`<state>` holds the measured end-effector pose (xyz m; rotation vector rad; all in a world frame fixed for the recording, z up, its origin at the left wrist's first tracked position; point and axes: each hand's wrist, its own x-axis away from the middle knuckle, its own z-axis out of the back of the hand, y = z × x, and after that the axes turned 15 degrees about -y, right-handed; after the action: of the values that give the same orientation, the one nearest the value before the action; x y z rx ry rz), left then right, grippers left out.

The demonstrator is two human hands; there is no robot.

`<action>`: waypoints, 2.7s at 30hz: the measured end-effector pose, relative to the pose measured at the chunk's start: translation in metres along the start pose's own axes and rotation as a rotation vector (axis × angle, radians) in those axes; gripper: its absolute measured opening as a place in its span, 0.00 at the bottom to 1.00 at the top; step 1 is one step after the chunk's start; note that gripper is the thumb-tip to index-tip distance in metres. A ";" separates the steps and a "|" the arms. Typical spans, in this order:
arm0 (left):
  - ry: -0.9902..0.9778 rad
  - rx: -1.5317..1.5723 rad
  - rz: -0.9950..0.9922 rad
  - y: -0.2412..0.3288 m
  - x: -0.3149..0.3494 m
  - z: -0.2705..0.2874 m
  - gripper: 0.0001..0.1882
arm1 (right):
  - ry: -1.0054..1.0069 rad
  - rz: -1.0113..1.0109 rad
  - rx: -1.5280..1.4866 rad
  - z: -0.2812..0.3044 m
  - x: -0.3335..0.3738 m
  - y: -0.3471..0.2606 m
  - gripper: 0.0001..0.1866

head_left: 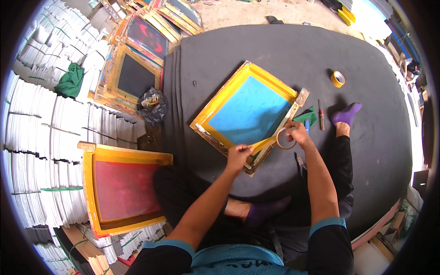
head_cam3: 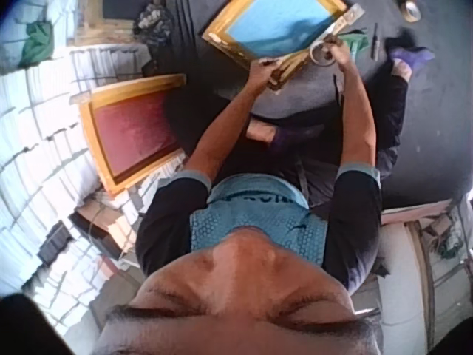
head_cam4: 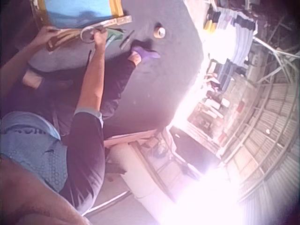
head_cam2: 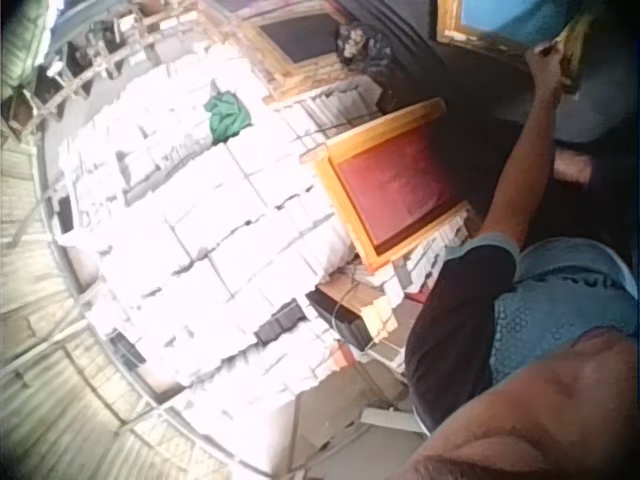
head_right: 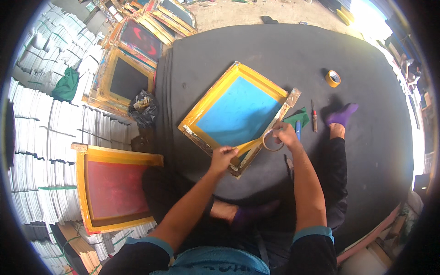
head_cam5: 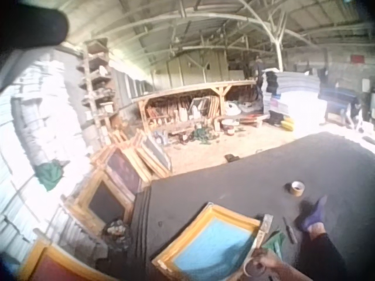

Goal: The person sits on the floor and applies yellow masking tape to the edges of a wooden screen printing frame. They use a utility knife to cut the tape and smooth it down along the frame's perimeter.

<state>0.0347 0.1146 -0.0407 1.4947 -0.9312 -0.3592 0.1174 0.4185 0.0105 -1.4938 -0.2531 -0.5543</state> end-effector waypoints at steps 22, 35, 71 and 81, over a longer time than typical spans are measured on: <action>-0.471 -0.665 0.202 0.064 -0.035 0.134 0.12 | -0.150 0.192 0.239 -0.127 0.046 0.070 0.25; -0.105 -0.703 0.203 0.028 0.039 0.056 0.18 | -0.254 0.188 0.423 -0.066 0.053 0.046 0.21; -0.021 -0.080 0.190 0.077 -0.051 0.114 0.10 | -0.038 0.623 0.718 -0.048 -0.012 -0.032 0.29; -0.052 -0.113 0.234 0.092 -0.052 0.132 0.08 | -0.121 0.469 0.965 -0.030 -0.002 -0.054 0.30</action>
<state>-0.1221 0.0716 0.0063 1.2635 -1.0966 -0.2763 0.0834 0.3905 0.0540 -0.6001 -0.2070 0.0653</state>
